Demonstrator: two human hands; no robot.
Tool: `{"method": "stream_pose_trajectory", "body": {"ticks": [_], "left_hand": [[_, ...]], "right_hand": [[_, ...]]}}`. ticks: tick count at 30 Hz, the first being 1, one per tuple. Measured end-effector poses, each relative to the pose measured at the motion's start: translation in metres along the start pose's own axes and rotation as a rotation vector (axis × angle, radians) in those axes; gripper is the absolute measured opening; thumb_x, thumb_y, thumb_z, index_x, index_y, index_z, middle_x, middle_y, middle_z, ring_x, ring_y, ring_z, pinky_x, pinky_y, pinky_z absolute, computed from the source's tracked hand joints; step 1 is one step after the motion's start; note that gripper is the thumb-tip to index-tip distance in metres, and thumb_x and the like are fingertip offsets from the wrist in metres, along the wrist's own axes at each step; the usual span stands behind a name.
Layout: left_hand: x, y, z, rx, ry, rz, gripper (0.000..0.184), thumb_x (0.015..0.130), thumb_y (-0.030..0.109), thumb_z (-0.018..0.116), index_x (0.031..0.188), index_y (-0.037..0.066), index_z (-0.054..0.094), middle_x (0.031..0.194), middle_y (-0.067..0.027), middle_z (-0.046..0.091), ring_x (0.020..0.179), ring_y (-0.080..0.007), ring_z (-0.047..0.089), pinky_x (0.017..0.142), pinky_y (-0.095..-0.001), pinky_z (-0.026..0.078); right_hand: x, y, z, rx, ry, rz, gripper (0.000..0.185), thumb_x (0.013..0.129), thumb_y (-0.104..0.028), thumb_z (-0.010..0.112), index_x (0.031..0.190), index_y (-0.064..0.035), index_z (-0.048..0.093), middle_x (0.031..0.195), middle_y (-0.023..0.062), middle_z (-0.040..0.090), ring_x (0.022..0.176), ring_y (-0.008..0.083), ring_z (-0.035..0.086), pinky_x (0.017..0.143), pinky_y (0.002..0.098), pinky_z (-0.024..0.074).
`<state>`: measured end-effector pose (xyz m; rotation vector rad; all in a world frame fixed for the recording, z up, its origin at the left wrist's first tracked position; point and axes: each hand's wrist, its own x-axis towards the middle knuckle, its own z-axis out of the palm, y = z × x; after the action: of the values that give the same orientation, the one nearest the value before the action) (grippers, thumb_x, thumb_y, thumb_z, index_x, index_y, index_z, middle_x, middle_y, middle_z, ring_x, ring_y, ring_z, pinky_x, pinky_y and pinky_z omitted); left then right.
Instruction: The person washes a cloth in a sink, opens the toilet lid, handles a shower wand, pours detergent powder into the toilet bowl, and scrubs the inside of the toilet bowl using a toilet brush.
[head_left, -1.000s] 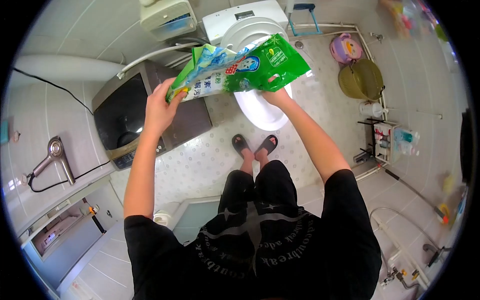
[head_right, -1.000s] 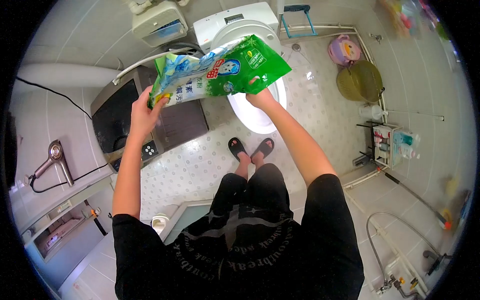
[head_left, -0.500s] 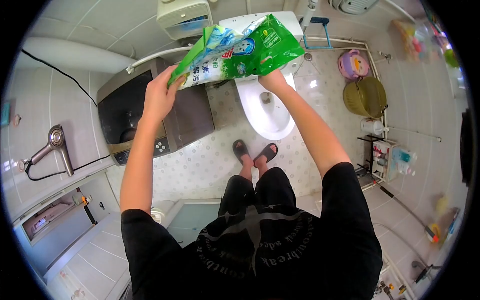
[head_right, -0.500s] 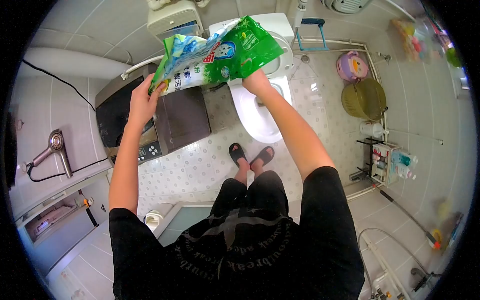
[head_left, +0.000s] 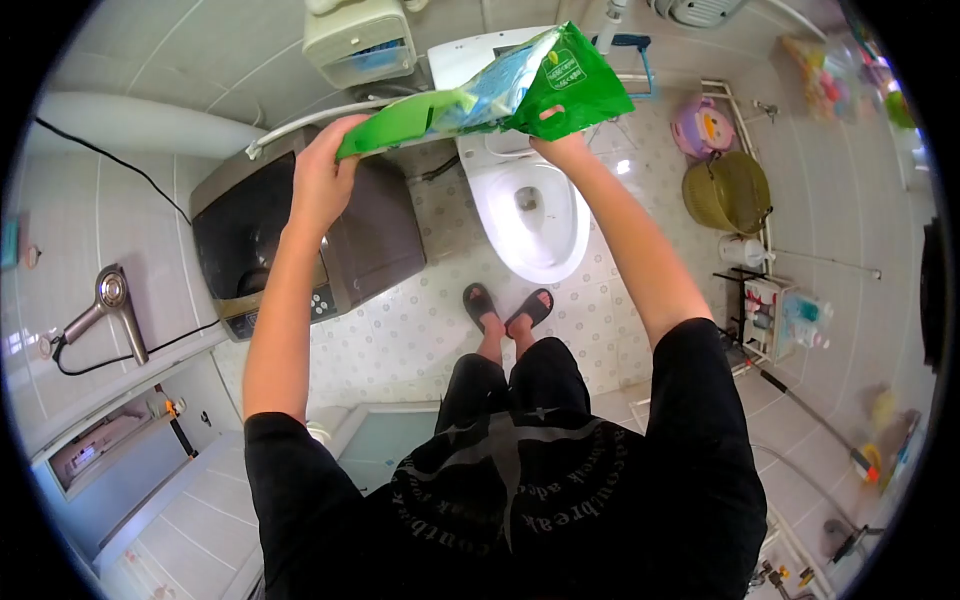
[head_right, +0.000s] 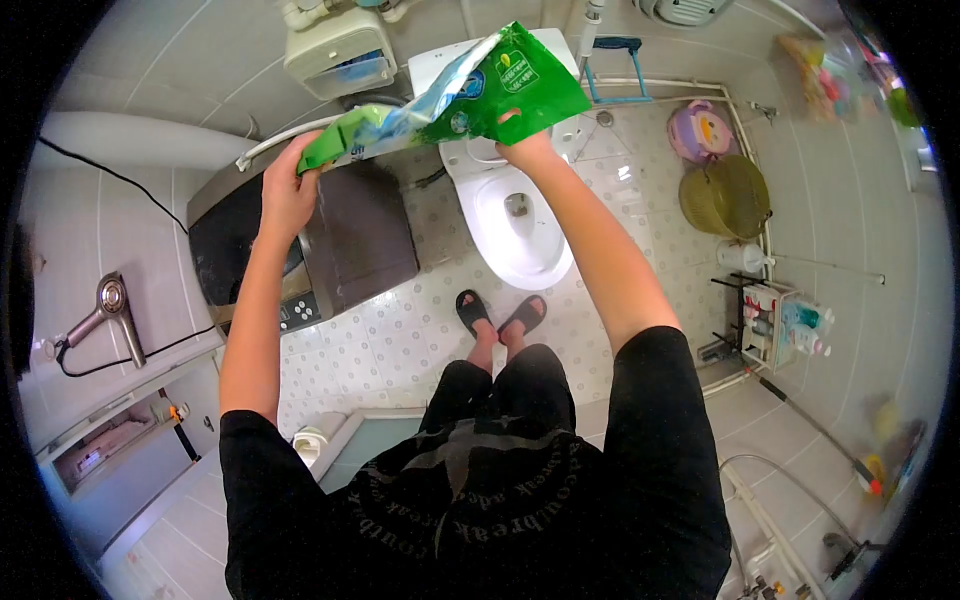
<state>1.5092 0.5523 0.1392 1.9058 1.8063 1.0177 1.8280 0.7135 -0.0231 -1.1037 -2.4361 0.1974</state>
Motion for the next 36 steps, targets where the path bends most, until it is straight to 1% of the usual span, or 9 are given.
{"method": "stream_pose_trajectory", "body": {"ticks": [8,13,15,18,19,22,27,34,36], "left_hand": [[0.028,0.025,0.052,-0.052,-0.059,0.113,0.035,0.086,-0.005,0.061,0.12,0.006,0.063,0.117,-0.0141,0.068,0.107,-0.0356,0.065,0.088,-0.0369,0.052],[0.047,0.054,0.085,-0.132,-0.112,0.105,0.034,0.086,-0.002,0.065,0.119,0.007,0.064,0.113,-0.0133,0.069,0.097,-0.0335,0.067,0.081,-0.0356,0.053],[0.053,0.063,0.099,-0.148,-0.094,0.118,0.032,0.087,0.0,0.067,0.118,0.007,0.064,0.11,-0.0132,0.069,0.093,-0.0323,0.067,0.078,-0.0346,0.053],[0.06,0.069,0.114,-0.175,-0.125,0.17,0.027,0.092,0.003,0.066,0.118,0.006,0.063,0.1,-0.0108,0.071,0.089,-0.0194,0.068,0.074,-0.0291,0.052],[0.06,0.074,0.116,-0.188,-0.153,0.108,0.027,0.091,0.005,0.067,0.117,0.006,0.064,0.101,-0.0112,0.071,0.088,-0.0218,0.068,0.074,-0.0303,0.052],[0.055,0.085,0.121,-0.198,-0.233,-0.007,0.028,0.088,0.007,0.071,0.116,0.007,0.066,0.101,-0.0121,0.071,0.084,-0.0262,0.067,0.072,-0.0326,0.052],[0.033,0.088,0.131,-0.241,-0.271,0.028,0.028,0.088,0.007,0.071,0.115,0.008,0.066,0.098,-0.0124,0.07,0.081,-0.0248,0.066,0.068,-0.0313,0.051],[-0.013,0.087,0.142,-0.276,-0.394,-0.067,0.029,0.084,-0.001,0.069,0.112,0.007,0.066,0.103,-0.0129,0.07,0.087,-0.0281,0.068,0.073,-0.0321,0.053],[-0.027,0.081,0.146,-0.279,-0.34,0.066,0.029,0.084,-0.002,0.068,0.112,0.007,0.067,0.102,-0.0129,0.07,0.086,-0.0283,0.068,0.072,-0.0322,0.053]], "right_hand": [[-0.032,0.065,-0.027,-0.059,0.02,0.094,0.038,0.07,-0.006,0.068,0.108,-0.0079,0.067,0.111,0.0186,0.064,0.107,0.0396,0.058,0.09,0.0495,0.0493],[-0.05,0.088,-0.06,-0.156,-0.13,0.265,0.038,0.075,-0.011,0.065,0.113,-0.0085,0.067,0.113,0.02,0.064,0.106,0.0411,0.058,0.095,0.0506,0.0472],[-0.061,0.098,-0.068,-0.169,-0.025,0.206,0.039,0.075,-0.011,0.066,0.114,-0.0088,0.067,0.114,0.0198,0.064,0.106,0.041,0.058,0.096,0.0512,0.0469],[-0.079,0.108,-0.079,-0.16,0.006,0.227,0.038,0.074,-0.012,0.066,0.112,-0.0084,0.066,0.113,0.0193,0.064,0.105,0.0407,0.058,0.096,0.0512,0.0468],[-0.085,0.11,-0.081,-0.151,-0.006,0.253,0.037,0.074,-0.012,0.067,0.111,-0.0082,0.066,0.113,0.0191,0.064,0.105,0.0406,0.058,0.096,0.0511,0.0468],[-0.101,0.107,-0.09,-0.185,-0.069,0.321,0.032,0.071,-0.012,0.068,0.102,-0.0069,0.068,0.106,0.0169,0.066,0.102,0.0397,0.06,0.092,0.0505,0.0474],[-0.147,0.098,-0.101,-0.212,0.164,0.061,0.024,0.065,-0.008,0.069,0.088,-0.0094,0.07,0.09,0.0119,0.067,0.085,0.0365,0.064,0.071,0.0474,0.0503],[-0.221,0.069,-0.094,-0.059,0.191,0.176,0.023,0.065,-0.004,0.068,0.088,-0.0075,0.069,0.09,0.0144,0.067,0.084,0.037,0.064,0.071,0.0467,0.0511],[-0.24,0.058,-0.089,-0.047,0.162,0.232,0.022,0.066,-0.003,0.067,0.088,-0.0068,0.069,0.09,0.0147,0.067,0.084,0.0372,0.064,0.071,0.0467,0.0511]]}}
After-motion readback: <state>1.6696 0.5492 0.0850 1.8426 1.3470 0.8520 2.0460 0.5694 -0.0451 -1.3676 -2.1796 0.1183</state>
